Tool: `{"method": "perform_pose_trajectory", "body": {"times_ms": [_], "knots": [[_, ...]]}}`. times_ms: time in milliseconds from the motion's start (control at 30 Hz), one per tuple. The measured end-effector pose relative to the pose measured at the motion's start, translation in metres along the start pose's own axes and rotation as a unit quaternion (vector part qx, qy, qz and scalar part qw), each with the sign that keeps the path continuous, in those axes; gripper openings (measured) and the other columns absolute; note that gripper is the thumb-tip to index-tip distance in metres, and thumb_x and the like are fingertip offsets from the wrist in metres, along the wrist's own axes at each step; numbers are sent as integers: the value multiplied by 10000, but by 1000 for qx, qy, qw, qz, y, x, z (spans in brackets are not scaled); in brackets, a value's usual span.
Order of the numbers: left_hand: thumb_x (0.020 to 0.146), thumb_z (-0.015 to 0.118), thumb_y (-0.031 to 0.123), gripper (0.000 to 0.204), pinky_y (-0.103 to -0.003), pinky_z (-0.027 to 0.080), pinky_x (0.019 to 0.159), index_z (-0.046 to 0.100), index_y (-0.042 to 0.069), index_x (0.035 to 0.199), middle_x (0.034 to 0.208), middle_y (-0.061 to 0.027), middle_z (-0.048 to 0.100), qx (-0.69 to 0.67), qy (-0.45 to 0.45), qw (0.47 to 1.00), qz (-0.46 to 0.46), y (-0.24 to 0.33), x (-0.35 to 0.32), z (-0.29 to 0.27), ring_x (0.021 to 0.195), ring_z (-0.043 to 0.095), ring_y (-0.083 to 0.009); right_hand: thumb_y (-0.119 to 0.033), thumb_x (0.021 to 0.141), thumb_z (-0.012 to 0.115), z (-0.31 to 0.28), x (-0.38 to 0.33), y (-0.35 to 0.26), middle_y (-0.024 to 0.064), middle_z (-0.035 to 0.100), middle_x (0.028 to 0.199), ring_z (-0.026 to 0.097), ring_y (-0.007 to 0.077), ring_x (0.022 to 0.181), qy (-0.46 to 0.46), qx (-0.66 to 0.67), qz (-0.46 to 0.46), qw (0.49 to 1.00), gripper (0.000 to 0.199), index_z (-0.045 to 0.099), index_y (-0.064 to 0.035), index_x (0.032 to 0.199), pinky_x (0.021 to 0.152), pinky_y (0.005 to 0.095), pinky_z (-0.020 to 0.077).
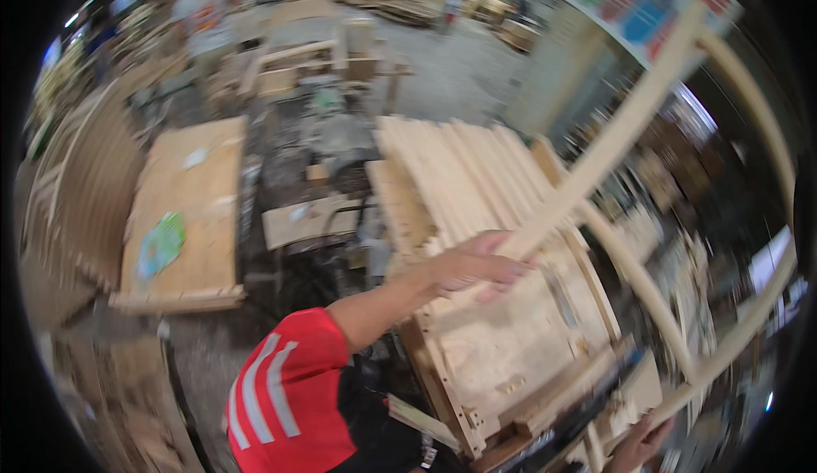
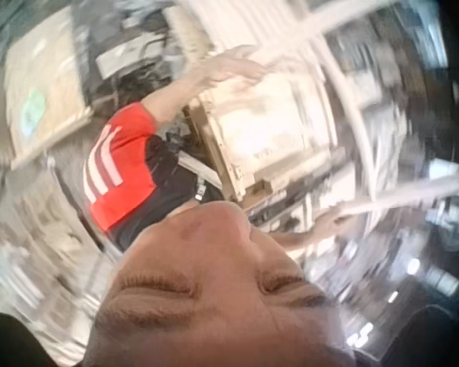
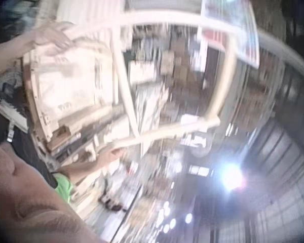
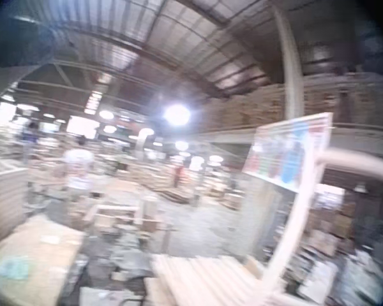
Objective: The person assembles wooden chair frames by inserting dowels into pre-drilled holes and securing them with a pneumatic nail gun. They repeatedly pick up frames, align parts, fasten joints, and stack completed units in a workshop.
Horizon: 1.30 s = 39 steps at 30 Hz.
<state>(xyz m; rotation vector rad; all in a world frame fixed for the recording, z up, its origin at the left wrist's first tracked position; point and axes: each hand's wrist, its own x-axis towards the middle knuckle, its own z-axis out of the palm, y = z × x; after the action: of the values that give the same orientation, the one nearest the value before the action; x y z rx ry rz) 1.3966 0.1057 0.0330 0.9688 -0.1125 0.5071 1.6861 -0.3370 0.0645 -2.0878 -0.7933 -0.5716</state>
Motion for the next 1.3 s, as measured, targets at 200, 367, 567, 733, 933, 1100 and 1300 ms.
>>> {"method": "perform_pose_trajectory", "body": {"times_ms": [200, 367, 567, 733, 933, 1100, 1300], "knots": [[906, 837, 195, 516, -294, 519, 638, 561, 5, 1299, 978, -39, 621, 191, 61, 961, 191, 77, -52, 64, 735, 626, -104, -296, 1088, 632, 64, 87, -165, 295, 628, 1400, 660, 352, 1236, 51, 155, -274, 948, 585, 486, 85, 1506, 1015, 426, 576], [904, 809, 189, 486, -378, 543, 747, 559, 25, 1287, 1013, -110, 676, 412, 100, 784, 454, 74, -60, 86, 851, 700, -247, -277, 1100, 581, 100, 72, -327, 273, 627, 1376, 646, 353, 1253, -60, 477, -372, 794, 577, 428, 114, 1495, 1036, 419, 558], [907, 760, 109, 449, -455, 547, 735, 547, 29, 1294, 1018, -219, 684, 527, 223, 673, 469, 73, -103, 73, 890, 687, -457, -348, 1063, 674, 147, -7, -440, 216, 570, 1469, 539, 281, 1366, -158, 626, -269, 715, 696, 366, 60, 1536, 1188, 433, 392], [887, 783, 58, 483, -423, 549, 717, 543, 25, 1304, 970, -195, 688, 524, 282, 636, 491, 116, -189, 44, 844, 715, -398, -379, 1112, 552, 195, -46, -497, 219, 538, 1508, 525, 305, 1400, -149, 653, -378, 639, 669, 363, 52, 1588, 1184, 451, 384], [930, 772, 76, 466, -365, 564, 715, 522, 19, 1319, 945, -172, 711, 560, 340, 577, 487, 201, -331, 46, 823, 748, -316, -549, 1123, 399, 201, -103, -599, 222, 498, 1551, 507, 311, 1421, -207, 683, -308, 629, 770, 365, 49, 1607, 1174, 448, 382], [895, 791, 64, 531, -420, 566, 701, 508, -7, 1338, 989, -209, 704, 596, 394, 499, 491, 215, -386, 36, 864, 744, -414, -328, 1048, 707, 157, -225, -704, 226, 645, 1284, 632, 295, 1246, -182, 746, -383, 513, 736, 365, 57, 1573, 1101, 425, 465], [845, 860, 216, 600, -451, 555, 674, 548, 10, 1314, 990, -201, 679, 710, 419, 381, 418, 229, -438, 24, 842, 711, -419, -46, 976, 719, 172, -252, -746, 125, 651, 1062, 655, 212, 1054, -287, 805, -197, 481, 454, 507, 23, 1371, 1078, 464, 514]]}}
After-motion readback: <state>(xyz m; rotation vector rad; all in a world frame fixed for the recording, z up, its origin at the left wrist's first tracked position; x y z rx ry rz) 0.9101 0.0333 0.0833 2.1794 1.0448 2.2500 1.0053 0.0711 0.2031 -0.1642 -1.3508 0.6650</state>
